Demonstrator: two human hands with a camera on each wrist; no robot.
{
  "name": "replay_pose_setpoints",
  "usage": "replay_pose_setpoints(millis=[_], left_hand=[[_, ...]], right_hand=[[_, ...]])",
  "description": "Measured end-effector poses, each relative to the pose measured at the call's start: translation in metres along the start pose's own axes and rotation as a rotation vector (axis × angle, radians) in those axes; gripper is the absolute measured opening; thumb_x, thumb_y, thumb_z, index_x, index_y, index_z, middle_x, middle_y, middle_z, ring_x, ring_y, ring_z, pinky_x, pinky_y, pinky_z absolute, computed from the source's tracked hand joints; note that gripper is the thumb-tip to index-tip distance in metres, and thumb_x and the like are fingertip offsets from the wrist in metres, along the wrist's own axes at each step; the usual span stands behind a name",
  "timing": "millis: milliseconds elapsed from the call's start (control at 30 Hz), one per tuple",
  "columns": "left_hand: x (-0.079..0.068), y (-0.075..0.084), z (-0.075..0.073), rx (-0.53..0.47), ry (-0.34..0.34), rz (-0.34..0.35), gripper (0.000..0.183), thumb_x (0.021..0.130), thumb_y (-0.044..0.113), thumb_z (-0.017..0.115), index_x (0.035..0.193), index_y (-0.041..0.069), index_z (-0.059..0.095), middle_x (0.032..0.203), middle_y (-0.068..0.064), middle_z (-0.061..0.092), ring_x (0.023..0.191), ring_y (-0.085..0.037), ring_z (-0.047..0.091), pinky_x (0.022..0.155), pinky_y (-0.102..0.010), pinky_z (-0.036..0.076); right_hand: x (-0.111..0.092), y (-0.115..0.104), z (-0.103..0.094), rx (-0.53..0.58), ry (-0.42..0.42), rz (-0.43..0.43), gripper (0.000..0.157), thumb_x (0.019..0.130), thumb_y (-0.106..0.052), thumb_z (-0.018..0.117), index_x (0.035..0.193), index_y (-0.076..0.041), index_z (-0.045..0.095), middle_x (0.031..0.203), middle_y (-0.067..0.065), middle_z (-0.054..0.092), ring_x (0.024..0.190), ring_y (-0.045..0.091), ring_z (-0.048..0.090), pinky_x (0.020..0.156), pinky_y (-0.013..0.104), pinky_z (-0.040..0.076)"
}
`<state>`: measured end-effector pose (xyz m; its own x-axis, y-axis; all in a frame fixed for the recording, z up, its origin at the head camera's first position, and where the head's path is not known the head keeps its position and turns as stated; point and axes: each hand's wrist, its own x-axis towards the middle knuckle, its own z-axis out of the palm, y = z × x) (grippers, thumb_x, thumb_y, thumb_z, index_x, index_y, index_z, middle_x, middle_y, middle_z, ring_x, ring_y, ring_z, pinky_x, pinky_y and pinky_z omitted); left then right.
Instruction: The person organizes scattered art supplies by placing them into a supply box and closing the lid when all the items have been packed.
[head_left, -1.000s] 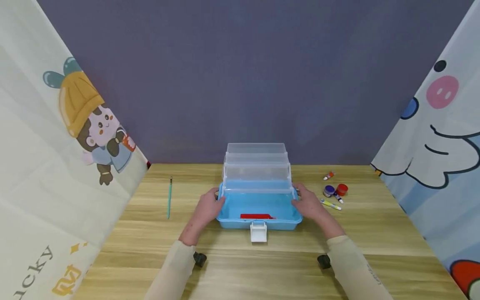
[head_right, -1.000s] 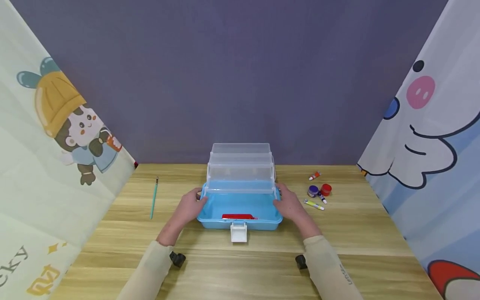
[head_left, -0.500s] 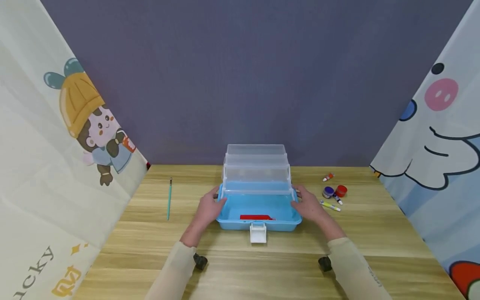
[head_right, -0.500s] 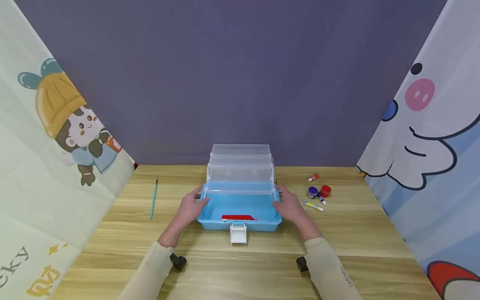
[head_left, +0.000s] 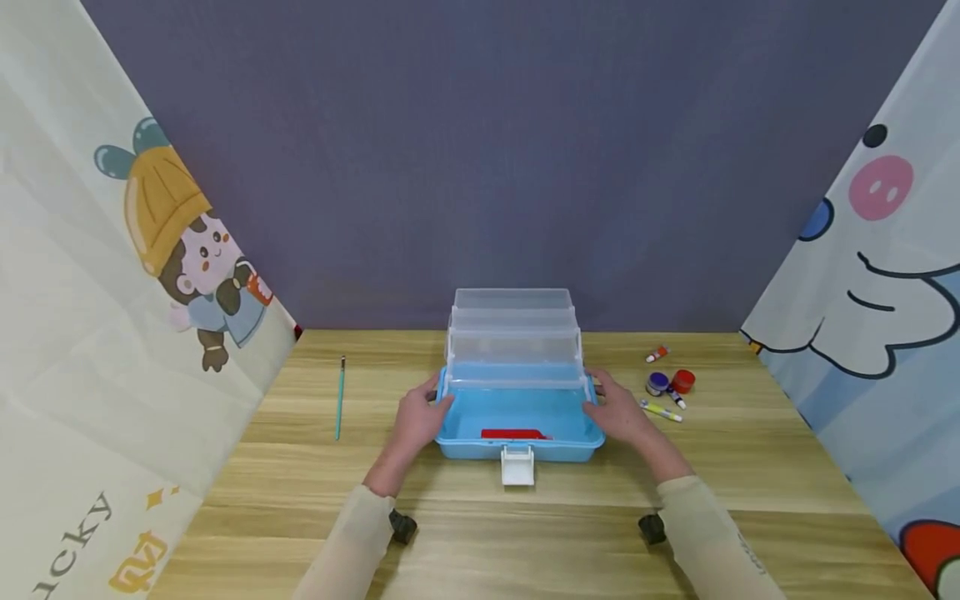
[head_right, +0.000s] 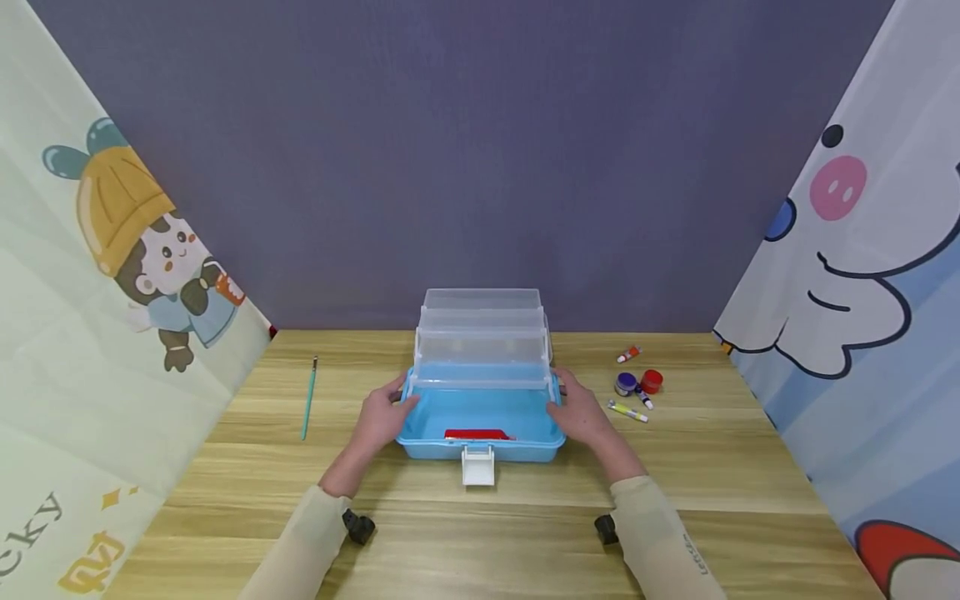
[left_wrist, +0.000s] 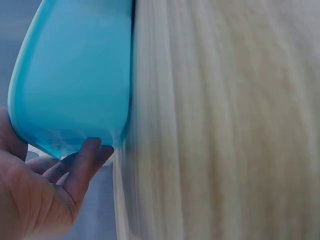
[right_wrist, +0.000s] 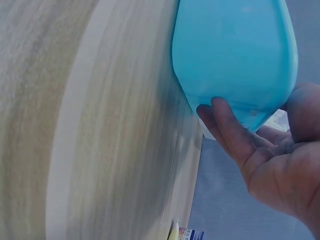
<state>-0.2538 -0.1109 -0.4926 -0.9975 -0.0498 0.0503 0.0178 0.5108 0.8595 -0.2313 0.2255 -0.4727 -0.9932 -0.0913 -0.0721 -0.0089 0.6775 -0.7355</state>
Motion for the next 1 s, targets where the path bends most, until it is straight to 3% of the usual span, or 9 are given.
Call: replay_pose_setpoints(millis=[167, 300, 533, 633, 800, 1000], left_hand=[[-0.002, -0.004, -0.004, 0.002, 0.009, 0.015, 0.053, 0.082, 0.028, 0.062, 0.130, 0.015, 0.045, 0.103, -0.013, 0.061, 0.091, -0.021, 0.059, 0.061, -0.032, 0.052], [-0.005, -0.006, -0.006, -0.003, 0.000, -0.018, 0.053, 0.082, 0.028, 0.062, 0.131, 0.018, 0.044, 0.104, -0.012, 0.061, 0.091, -0.020, 0.058, 0.061, -0.031, 0.052], [-0.006, -0.005, -0.007, -0.010, 0.004, -0.032, 0.052, 0.082, 0.031, 0.062, 0.130, 0.019, 0.045, 0.105, -0.010, 0.060, 0.091, -0.018, 0.057, 0.061, -0.031, 0.052], [-0.006, -0.005, -0.006, -0.011, 0.009, -0.029, 0.053, 0.082, 0.031, 0.062, 0.130, 0.018, 0.045, 0.105, -0.010, 0.060, 0.089, -0.018, 0.057, 0.060, -0.030, 0.051], [-0.005, -0.007, -0.005, -0.011, -0.003, -0.046, 0.053, 0.082, 0.032, 0.061, 0.131, 0.019, 0.044, 0.107, -0.009, 0.059, 0.090, -0.017, 0.057, 0.060, -0.029, 0.051], [-0.006, -0.005, -0.006, -0.029, -0.004, -0.042, 0.053, 0.082, 0.029, 0.062, 0.131, 0.017, 0.044, 0.107, -0.011, 0.059, 0.091, -0.019, 0.057, 0.061, -0.031, 0.052]], right_hand=[[-0.005, -0.007, 0.003, -0.011, 0.017, -0.006, 0.056, 0.088, -0.019, 0.052, 0.137, -0.012, 0.025, 0.128, 0.022, 0.041, 0.114, 0.039, 0.039, 0.086, 0.052, 0.038], [-0.010, -0.012, 0.005, -0.052, 0.017, -0.011, 0.056, 0.090, -0.031, 0.049, 0.137, -0.009, 0.026, 0.125, 0.022, 0.044, 0.111, 0.040, 0.042, 0.082, 0.051, 0.041], [-0.018, -0.009, -0.015, -0.209, 0.112, -0.053, 0.053, 0.091, -0.047, 0.037, 0.124, -0.006, 0.047, 0.112, 0.015, 0.055, 0.099, 0.033, 0.052, 0.077, 0.047, 0.043], [-0.021, -0.002, -0.027, -0.273, 0.136, -0.062, 0.051, 0.090, -0.049, 0.038, 0.115, -0.008, 0.056, 0.107, 0.011, 0.058, 0.095, 0.031, 0.054, 0.075, 0.045, 0.044], [-0.029, 0.010, -0.044, -0.368, 0.170, -0.074, 0.034, 0.087, -0.036, 0.052, 0.101, -0.008, 0.063, 0.096, 0.009, 0.062, 0.087, 0.029, 0.057, 0.071, 0.044, 0.046], [-0.041, 0.023, -0.063, -0.449, 0.157, -0.012, 0.023, 0.084, -0.023, 0.058, 0.098, -0.006, 0.066, 0.091, 0.010, 0.063, 0.081, 0.033, 0.058, 0.064, 0.046, 0.046]])
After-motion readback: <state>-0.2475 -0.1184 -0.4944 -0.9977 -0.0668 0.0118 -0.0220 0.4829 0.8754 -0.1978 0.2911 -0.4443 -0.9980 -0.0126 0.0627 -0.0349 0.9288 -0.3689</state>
